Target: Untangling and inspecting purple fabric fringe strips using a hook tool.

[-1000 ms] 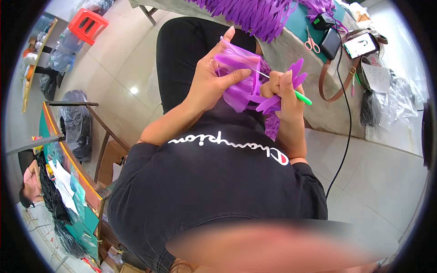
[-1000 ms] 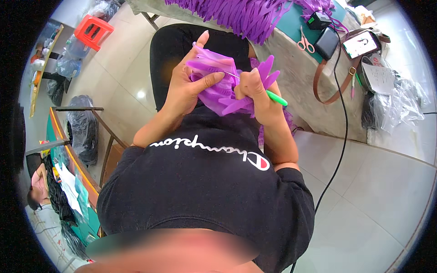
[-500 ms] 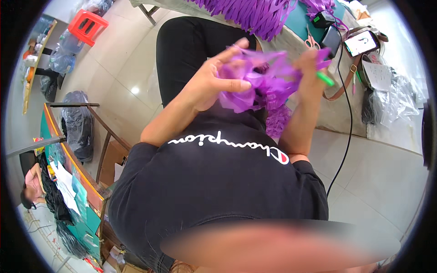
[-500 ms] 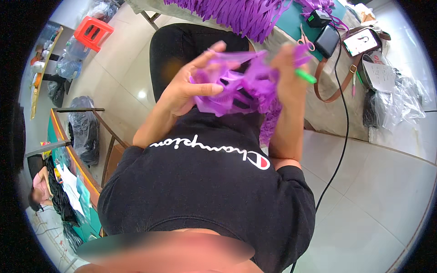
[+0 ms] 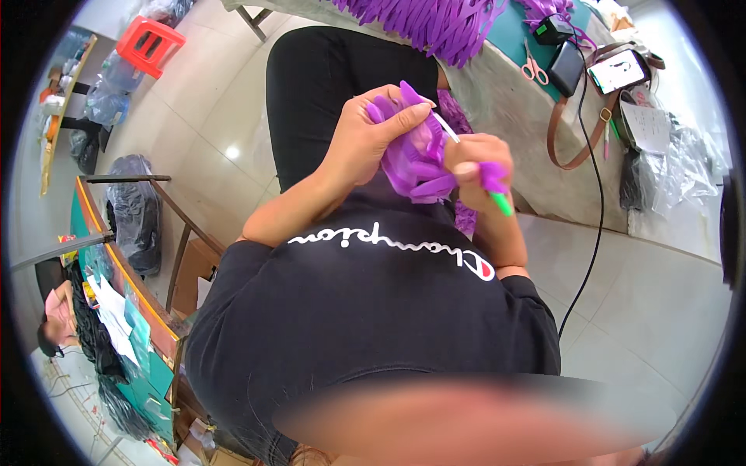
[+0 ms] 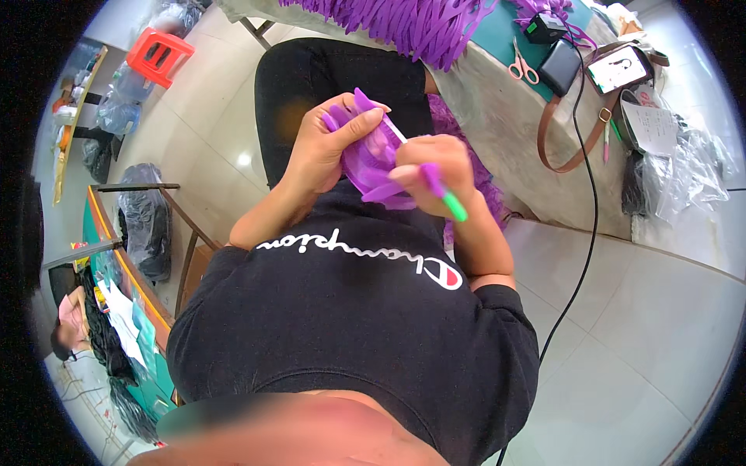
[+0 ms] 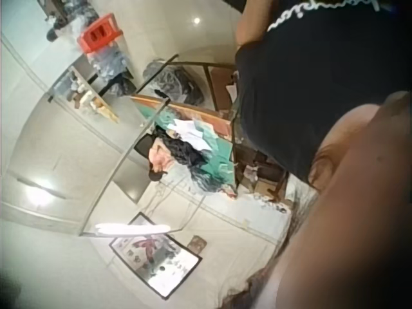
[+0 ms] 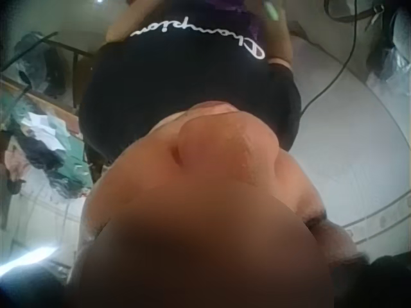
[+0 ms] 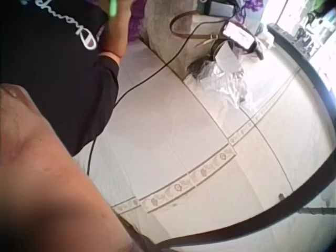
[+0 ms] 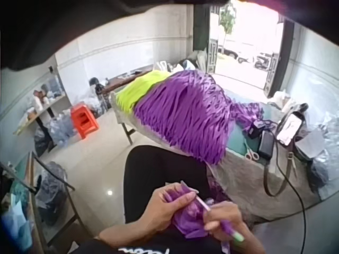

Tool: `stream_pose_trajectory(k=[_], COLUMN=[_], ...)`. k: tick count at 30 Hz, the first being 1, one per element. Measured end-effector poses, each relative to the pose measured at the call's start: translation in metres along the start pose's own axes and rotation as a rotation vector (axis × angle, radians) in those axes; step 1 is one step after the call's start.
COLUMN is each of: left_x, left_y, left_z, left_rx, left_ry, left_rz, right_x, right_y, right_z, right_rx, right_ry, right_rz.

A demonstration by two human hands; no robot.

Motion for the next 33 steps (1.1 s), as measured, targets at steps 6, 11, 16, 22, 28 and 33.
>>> stream_pose_trajectory(k=[6,11,16,22,28,33], left_x=[0.009,0.01,0.009,0.006,0.006,0.019], left_y=[0.003,0.003,0.002,0.003,0.011,0.004], left_z=[0.008,0.007,0.011,0.018,0.031,0.016], left_rx=[-0.065,-0.085,-0.09,-0.12,-0.191,-0.11], left_ry=[-0.152,-0.154,-0.142,-0.233,-0.484,-0.382], left_rz=[0.102,0.115,0.114,0.114,0.223,0.186], right_x=[-0.014,-0.015,-0.015,-0.015,-0.021,-0.005], right_y=[-0.002,-0.001,0.0,0.001,0.003,0.045], right_z=[0.003,0.007,0.008,0.008,0.026,0.085], right_rx=[-0.003,-0.048,-0.04,-0.082,-0.495,-0.545], right_ry=[0.085,0.058,0.065,0.093,0.074,-0.858], right_rz=[-0.091,-0.1,-0.111,-0.11,-0.206,-0.099])
Point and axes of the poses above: each hand's wrist, its own y-axis away from the middle knuckle, its own x-axis out of the back of the hand, z = x × y, the point moved 9 cm from there along -y, towards the middle knuckle, and after that the axes turned 14 degrees about -z, right-handed, at the moved point
